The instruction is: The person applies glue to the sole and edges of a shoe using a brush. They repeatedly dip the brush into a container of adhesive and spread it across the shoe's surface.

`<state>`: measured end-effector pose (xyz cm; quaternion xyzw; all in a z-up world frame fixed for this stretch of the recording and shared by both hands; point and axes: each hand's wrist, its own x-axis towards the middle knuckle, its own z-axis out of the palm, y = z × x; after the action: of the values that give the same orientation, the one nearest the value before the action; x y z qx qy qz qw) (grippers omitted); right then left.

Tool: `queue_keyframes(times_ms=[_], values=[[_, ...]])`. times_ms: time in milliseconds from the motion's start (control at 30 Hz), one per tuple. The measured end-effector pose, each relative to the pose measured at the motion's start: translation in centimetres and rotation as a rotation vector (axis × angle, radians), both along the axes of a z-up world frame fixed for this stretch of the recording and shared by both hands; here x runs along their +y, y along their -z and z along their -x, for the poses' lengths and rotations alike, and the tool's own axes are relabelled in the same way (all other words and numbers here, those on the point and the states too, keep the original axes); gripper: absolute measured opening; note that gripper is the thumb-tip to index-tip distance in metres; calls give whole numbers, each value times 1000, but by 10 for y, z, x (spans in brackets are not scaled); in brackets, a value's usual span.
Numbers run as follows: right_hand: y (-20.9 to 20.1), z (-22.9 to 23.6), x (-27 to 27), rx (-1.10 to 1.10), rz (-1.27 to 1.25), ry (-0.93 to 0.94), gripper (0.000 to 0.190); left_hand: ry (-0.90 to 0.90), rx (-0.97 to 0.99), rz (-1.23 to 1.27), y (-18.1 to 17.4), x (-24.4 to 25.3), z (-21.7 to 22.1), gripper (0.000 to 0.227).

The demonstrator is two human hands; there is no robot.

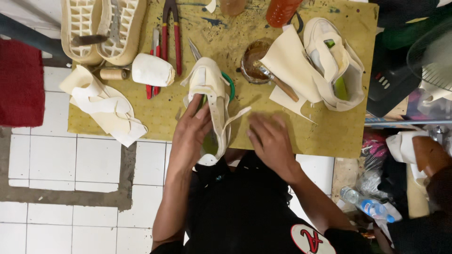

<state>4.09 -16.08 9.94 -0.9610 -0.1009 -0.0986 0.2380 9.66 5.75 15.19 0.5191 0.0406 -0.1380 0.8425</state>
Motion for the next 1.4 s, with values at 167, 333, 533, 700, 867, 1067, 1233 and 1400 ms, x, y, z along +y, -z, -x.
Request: queue_keyframes(times_ms=[167,333,533,700,867,1067,1233,1400], values=[[12,7,-22,39,-257,61,26,21,-107,-308,-21,12,5,77],[-28,-57,-46,-234,5,204,32,11,-339,-719,-51,4,11,73],[-13,-74,-44,-5,210,288,45,114,-599,-899,-51,-26,18,62],[-51,-41,-43,103,-305,283,22,175,-792,-1061,-54,-36,-15,56],[-55,-9,-64,246,-712,310,24,464,-902,-1237,-50,-62,-70,59],[-57,7,-92,282,-856,266,24,1024,-824,-1301,-65,-119,-93,90],[-20,32,-103,-6,-1270,90,24,774,-1058,-1172,-6,-157,-117,22],[-86,12,-125,12,-421,530,43,818,-1182,-1325,-19,-167,-126,18]])
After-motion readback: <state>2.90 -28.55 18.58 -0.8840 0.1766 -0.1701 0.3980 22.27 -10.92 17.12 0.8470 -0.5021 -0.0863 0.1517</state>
